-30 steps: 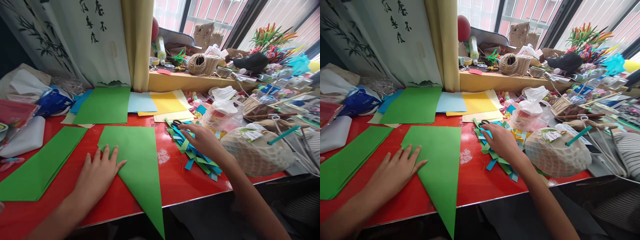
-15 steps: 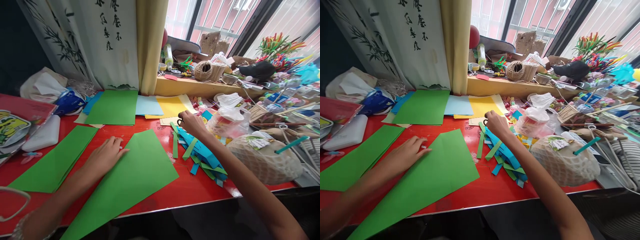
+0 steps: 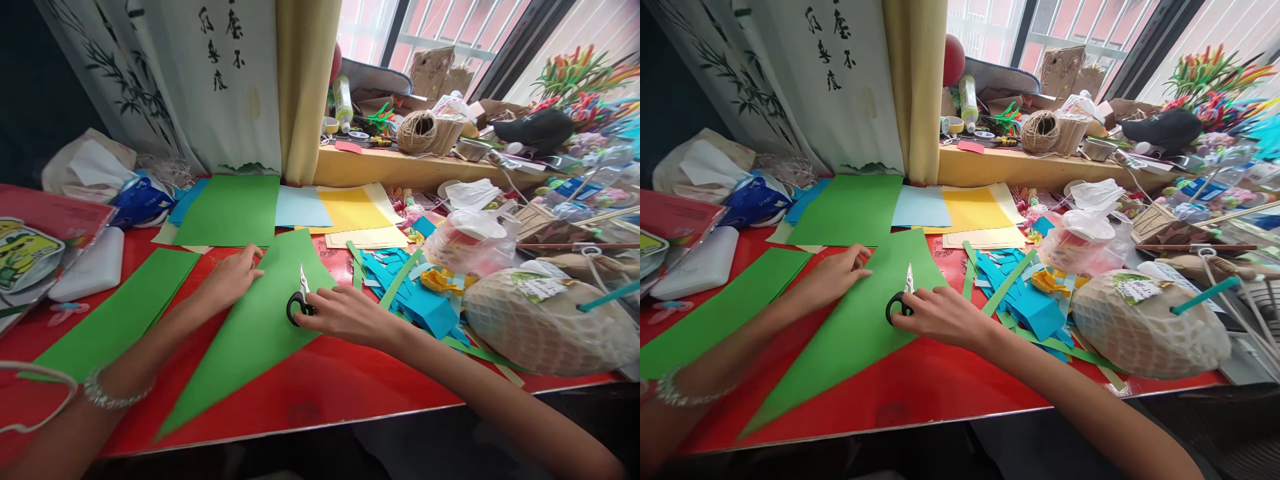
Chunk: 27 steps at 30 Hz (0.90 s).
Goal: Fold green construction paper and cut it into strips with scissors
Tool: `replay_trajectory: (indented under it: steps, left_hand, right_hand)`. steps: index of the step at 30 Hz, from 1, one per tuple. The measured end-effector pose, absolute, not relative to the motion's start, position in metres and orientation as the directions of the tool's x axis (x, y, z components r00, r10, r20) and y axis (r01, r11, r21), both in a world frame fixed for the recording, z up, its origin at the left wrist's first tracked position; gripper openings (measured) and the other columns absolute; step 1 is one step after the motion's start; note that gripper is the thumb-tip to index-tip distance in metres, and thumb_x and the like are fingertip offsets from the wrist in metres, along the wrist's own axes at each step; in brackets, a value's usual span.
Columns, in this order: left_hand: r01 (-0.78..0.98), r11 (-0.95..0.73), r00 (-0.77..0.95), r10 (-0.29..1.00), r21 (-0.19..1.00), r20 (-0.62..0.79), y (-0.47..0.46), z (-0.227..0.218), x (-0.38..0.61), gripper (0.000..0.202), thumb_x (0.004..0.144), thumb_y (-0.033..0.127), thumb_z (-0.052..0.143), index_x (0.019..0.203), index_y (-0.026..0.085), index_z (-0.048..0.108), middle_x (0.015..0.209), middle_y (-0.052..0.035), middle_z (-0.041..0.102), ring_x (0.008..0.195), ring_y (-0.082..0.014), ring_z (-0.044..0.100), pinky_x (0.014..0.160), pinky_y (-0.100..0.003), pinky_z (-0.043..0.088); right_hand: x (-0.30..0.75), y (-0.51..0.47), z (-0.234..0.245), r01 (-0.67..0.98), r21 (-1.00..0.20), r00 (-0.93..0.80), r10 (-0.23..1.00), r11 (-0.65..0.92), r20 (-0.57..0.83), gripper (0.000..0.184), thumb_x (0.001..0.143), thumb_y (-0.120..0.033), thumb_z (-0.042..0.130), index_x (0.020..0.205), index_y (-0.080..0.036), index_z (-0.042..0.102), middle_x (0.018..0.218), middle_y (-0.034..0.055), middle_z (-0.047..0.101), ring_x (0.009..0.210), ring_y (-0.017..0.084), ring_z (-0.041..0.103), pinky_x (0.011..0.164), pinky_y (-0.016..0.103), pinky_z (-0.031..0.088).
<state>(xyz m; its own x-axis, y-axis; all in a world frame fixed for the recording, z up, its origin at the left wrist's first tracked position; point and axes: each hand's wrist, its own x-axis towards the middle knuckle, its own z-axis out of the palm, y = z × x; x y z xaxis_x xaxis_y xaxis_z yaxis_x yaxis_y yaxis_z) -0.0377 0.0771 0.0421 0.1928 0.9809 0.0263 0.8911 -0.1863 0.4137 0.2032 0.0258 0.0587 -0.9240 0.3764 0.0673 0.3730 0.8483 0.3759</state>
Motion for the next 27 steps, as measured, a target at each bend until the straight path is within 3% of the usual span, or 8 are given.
replay_trajectory:
  steps: [7,10,13,15,17,22,25,27]
  left_hand:
    - [0.856,-0.202,0.138,0.976,0.476,0.167,0.101,0.034,-0.047,0.03,0.083,0.03,0.039,0.111,0.022,0.041,0.106,-0.0068,0.056,0.09,-0.0192,0.057,0.074,-0.03,0.042]
    - [0.835,-0.091,0.085,0.996,0.542,0.037,0.101,0.027,-0.061,0.044,0.076,0.043,0.05,0.115,0.022,0.042,0.105,-0.0065,0.059,0.088,-0.02,0.06,0.07,-0.029,0.045]
    - [0.787,0.028,0.143,0.963,0.617,-0.227,0.099,0.027,-0.073,0.047,0.068,0.052,0.057,0.103,0.021,0.052,0.095,-0.0045,0.064,0.08,-0.022,0.061,0.062,-0.028,0.045]
    - [0.776,0.013,0.197,0.945,0.631,-0.262,0.097,0.03,-0.074,0.035,0.069,0.052,0.054,0.086,0.022,0.057,0.084,-0.0016,0.065,0.073,-0.021,0.061,0.057,-0.027,0.043]
    - [0.795,-0.048,0.179,0.971,0.605,-0.159,0.094,0.033,-0.07,0.028,0.074,0.049,0.049,0.075,0.022,0.056,0.072,0.001,0.062,0.066,-0.0188,0.058,0.055,-0.026,0.039]
    - [0.835,-0.107,0.073,0.994,0.54,0.084,0.089,0.04,-0.058,0.022,0.077,0.044,0.048,0.073,0.023,0.053,0.063,0.003,0.053,0.06,-0.0158,0.05,0.054,-0.026,0.032]
    - [0.812,-0.06,-0.049,0.984,0.58,0.17,0.09,0.045,-0.061,0.02,0.077,0.044,0.05,0.074,0.023,0.052,0.057,0.0048,0.046,0.053,-0.0138,0.043,0.051,-0.026,0.029]
    - [0.756,-0.049,-0.145,0.96,0.652,0.24,0.092,0.047,-0.066,0.021,0.077,0.044,0.052,0.073,0.023,0.052,0.057,0.005,0.044,0.052,-0.0126,0.041,0.05,-0.025,0.028]
  right_hand:
    - [0.204,0.023,0.046,0.366,0.384,-0.93,0.354,0.848,0.104,0.031,0.09,-0.005,0.032,0.113,-0.024,0.043,0.096,0.0042,0.054,0.067,0.011,0.047,0.046,0.027,0.024]
    - [0.202,0.022,0.042,0.408,0.291,-0.912,0.403,0.865,0.082,0.027,0.09,-0.007,0.036,0.11,-0.022,0.045,0.088,0.0033,0.055,0.062,0.011,0.045,0.047,0.027,0.023]
    - [0.197,0.021,0.037,0.548,0.178,-0.836,0.538,0.817,0.104,0.015,0.09,-0.013,0.04,0.096,-0.021,0.051,0.078,0.0022,0.055,0.064,0.012,0.048,0.046,0.027,0.019]
    - [0.193,0.021,0.034,0.698,0.066,-0.715,0.689,0.713,0.121,0.009,0.088,-0.023,0.045,0.086,-0.019,0.053,0.076,0.0024,0.057,0.064,0.014,0.05,0.045,0.028,0.015]
    - [0.19,0.022,0.032,0.822,-0.074,-0.559,0.824,0.565,0.092,0.017,0.084,-0.034,0.051,0.084,-0.018,0.053,0.078,0.0025,0.061,0.062,0.014,0.052,0.044,0.027,0.014]
    - [0.198,0.027,0.039,0.902,-0.307,-0.35,0.93,0.304,-0.107,0.037,0.075,-0.03,0.056,0.109,-0.02,0.049,0.074,0.0005,0.063,0.056,0.016,0.053,0.045,0.024,0.021]
    - [0.208,0.028,0.045,0.788,-0.583,-0.36,0.917,0.199,-0.174,0.046,0.077,-0.025,0.053,0.122,-0.02,0.043,0.076,0.001,0.061,0.059,0.015,0.054,0.051,0.026,0.033]
    - [0.212,0.026,0.047,0.56,-0.822,-0.46,0.866,0.109,-0.198,0.049,0.08,-0.025,0.052,0.127,-0.021,0.04,0.082,0.002,0.06,0.065,0.013,0.055,0.057,0.026,0.04]
